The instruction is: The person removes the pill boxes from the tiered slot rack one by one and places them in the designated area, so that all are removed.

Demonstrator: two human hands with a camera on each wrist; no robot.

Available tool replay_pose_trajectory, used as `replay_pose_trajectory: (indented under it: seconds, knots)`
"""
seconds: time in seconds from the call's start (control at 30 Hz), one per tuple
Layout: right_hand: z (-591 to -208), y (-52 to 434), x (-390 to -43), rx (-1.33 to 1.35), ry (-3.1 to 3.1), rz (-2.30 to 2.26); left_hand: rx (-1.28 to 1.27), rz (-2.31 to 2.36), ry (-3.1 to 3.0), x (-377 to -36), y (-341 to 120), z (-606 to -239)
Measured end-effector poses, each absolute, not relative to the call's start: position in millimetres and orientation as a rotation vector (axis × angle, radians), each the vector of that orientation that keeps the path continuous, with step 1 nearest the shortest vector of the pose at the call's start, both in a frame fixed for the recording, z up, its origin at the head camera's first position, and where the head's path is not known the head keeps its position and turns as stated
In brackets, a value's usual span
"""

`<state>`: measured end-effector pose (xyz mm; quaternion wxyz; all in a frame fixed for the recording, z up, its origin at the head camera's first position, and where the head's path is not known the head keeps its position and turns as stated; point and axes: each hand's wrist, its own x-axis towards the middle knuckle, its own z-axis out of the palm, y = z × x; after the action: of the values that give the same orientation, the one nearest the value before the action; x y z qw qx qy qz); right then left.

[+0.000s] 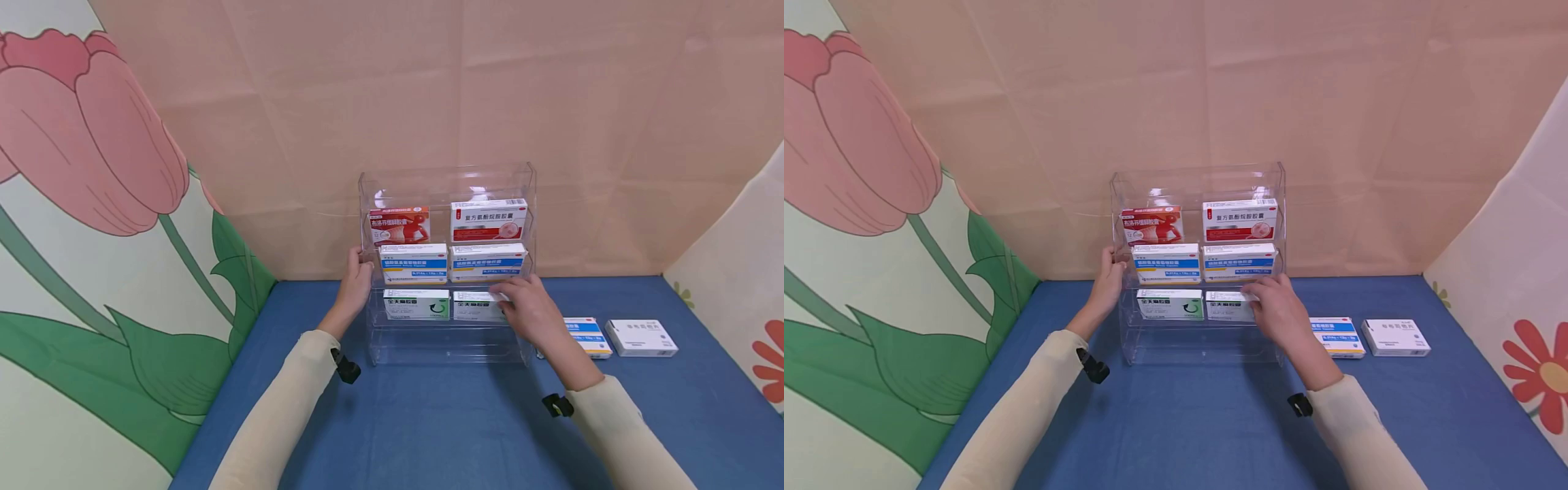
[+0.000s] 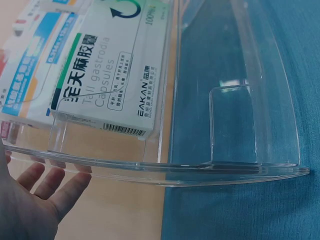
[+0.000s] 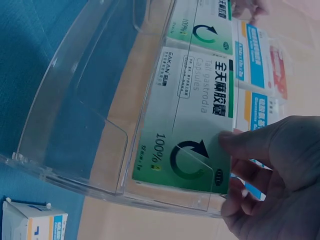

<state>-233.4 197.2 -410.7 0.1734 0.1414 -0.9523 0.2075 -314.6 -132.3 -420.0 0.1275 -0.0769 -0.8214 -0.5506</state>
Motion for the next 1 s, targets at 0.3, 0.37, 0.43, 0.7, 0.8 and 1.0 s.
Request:
replay_pose_trajectory:
  seconds: [0.3, 0.37, 0.43, 0.7, 0.8, 1.0]
  knots:
    - [-402.3, 201.3, -226.9, 0.488, -2.535, 0.576, -0.221, -1.602, -2.405, -313.5, -133.1, -419.5]
    - [-399.7, 202.6, -224.8, 0.503, -2.523, 0.580, -0.224, -1.600, -2.402, -313.8, -133.0, -419.7]
    - [-396.5, 203.9, -222.3, 0.520, -2.523, 0.590, -0.227, -1.595, -2.400, -314.1, -132.9, -420.1]
    - [-381.1, 214.6, -212.3, 0.600, -2.517, 0.708, -0.223, -1.598, -2.400, -315.5, -132.7, -421.2]
    - [-377.3, 221.8, -209.9, 0.644, -2.472, 0.723, -0.226, -1.595, -2.401, -315.8, -132.8, -421.2]
    - [-371.9, 234.6, -204.0, 0.693, -2.481, 0.712, -0.233, -1.601, -2.393, -314.9, -133.0, -420.5]
